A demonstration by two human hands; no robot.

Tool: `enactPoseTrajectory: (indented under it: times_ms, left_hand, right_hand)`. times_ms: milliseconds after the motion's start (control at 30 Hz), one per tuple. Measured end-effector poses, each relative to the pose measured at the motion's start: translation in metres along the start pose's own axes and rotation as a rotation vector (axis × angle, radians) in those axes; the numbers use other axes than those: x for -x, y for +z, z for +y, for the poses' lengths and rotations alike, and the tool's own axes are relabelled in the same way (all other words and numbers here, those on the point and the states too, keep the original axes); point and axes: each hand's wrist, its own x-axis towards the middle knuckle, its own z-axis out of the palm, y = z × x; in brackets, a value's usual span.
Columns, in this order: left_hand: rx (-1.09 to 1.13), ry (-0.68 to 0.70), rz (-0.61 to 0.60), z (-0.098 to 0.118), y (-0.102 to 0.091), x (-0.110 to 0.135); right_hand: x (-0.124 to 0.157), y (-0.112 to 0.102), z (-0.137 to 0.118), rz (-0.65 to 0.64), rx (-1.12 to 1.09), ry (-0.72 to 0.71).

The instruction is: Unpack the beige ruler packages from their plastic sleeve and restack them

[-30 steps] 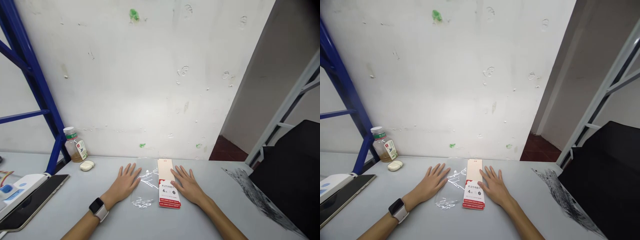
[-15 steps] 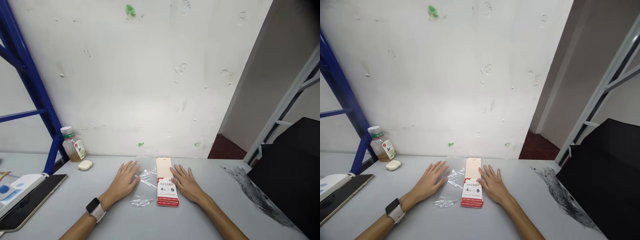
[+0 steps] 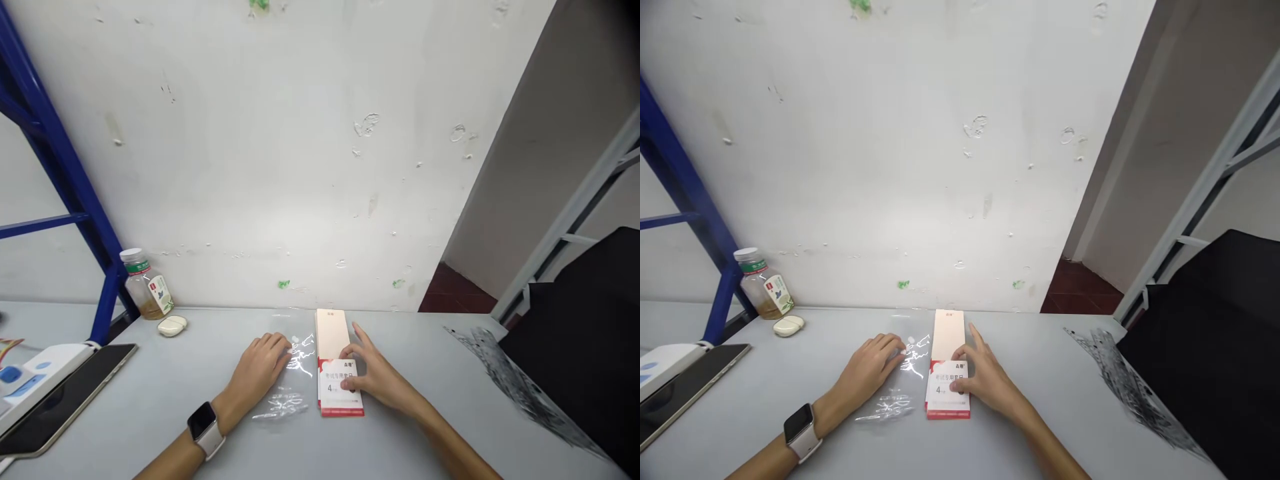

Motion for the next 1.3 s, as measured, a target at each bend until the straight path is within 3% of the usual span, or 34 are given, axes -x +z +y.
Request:
enactPoseTrajectory:
  times_ms: [100, 267, 467, 767, 1000, 1300]
  left_hand:
    - [0.037, 0.038, 0.029, 0.001, 0.001, 0.001]
    - [0.073, 0.096, 0.04, 0.008, 0.002, 0.003]
    - [0.093, 0.118, 0.04, 0.011, 0.002, 0.004]
    - [0.235, 0.204, 0.049, 0.016, -0.002, 0.006]
    - [0.199, 0.348, 0.058, 0.019, 0.001, 0.007]
    - [0.157, 0.394, 0.041, 0.019, 0.005, 0.005]
  right_hand:
    - [-0.005, -0.005, 0.007, 0.056, -0.234, -0.047]
    - [-0.012, -0.007, 0.019, 0.024, -0.38, -0.034]
    - [-0.007, -0.003, 0.009, -0.016, -0.642, -0.018]
    - [-0.006, 0.013, 0.002, -0.154, -0.748, 0.065]
    - [-0.007, 0.016, -0.002, -0.049, -0.661, 0.073]
    - [-0.005, 0.023, -0.009, -0.212, -0.854, 0.021]
